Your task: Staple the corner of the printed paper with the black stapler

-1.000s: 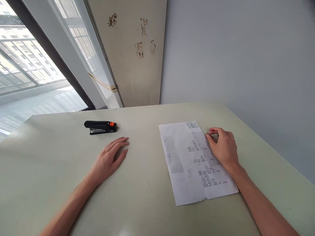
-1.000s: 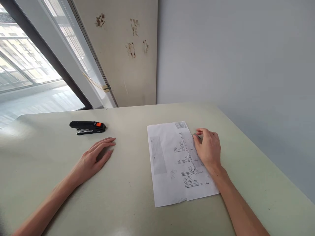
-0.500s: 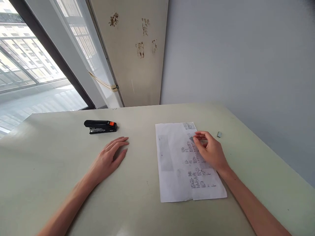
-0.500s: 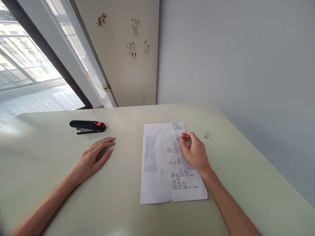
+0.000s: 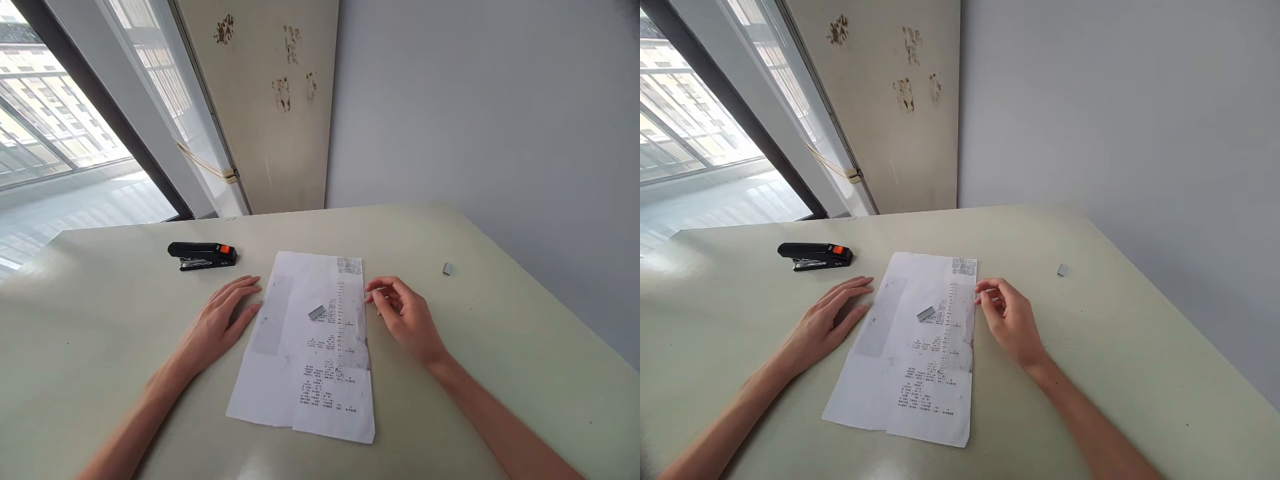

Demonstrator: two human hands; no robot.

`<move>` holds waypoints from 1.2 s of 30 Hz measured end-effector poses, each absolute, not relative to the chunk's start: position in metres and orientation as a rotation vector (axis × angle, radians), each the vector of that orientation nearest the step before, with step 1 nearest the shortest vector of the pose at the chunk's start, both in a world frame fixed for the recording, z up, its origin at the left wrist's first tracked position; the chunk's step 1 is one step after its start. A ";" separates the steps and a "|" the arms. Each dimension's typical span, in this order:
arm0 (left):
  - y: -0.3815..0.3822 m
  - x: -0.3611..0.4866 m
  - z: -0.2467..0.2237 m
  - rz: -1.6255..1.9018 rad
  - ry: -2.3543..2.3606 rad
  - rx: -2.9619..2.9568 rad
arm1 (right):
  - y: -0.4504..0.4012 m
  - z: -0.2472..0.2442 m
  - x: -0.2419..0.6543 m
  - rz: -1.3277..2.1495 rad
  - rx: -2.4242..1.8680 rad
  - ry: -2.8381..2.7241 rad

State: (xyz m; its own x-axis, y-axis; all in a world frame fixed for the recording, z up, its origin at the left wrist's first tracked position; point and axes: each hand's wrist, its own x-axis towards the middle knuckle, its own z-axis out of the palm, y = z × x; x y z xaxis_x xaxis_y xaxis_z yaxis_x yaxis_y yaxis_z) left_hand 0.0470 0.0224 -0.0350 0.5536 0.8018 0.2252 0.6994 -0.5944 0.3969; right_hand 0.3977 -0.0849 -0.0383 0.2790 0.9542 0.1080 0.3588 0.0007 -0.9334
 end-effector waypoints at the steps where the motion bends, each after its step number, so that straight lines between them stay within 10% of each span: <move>1: 0.023 0.047 -0.035 0.560 1.246 2.538 | -0.084 -0.040 0.399 0.736 -1.563 -1.255; 36: -0.030 -0.030 -0.021 0.423 1.654 2.709 | -0.099 -0.037 0.376 0.866 -1.344 -1.822</move>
